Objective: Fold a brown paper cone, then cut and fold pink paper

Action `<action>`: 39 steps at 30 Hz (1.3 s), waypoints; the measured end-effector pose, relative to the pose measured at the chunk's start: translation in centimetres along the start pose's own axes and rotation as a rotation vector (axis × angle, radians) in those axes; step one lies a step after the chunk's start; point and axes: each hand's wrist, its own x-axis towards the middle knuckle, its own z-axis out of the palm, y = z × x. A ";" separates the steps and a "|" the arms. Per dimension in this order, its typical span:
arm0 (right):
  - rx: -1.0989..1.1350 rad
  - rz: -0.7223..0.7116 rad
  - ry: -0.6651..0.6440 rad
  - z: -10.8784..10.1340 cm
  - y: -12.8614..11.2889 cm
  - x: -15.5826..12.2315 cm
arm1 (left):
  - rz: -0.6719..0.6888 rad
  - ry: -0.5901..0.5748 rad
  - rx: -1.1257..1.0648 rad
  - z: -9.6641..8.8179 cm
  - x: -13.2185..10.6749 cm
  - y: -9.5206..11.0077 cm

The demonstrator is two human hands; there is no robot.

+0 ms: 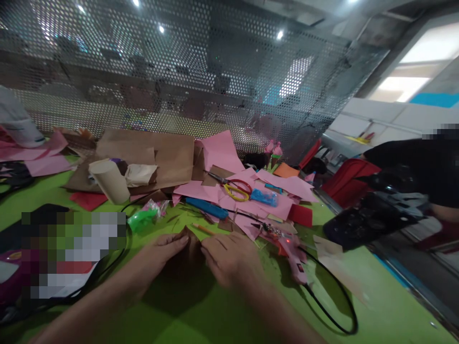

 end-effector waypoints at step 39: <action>0.186 0.241 -0.135 -0.2 -0.3 0.4 | 0.163 0.018 0.228 -0.1 0.1 0.2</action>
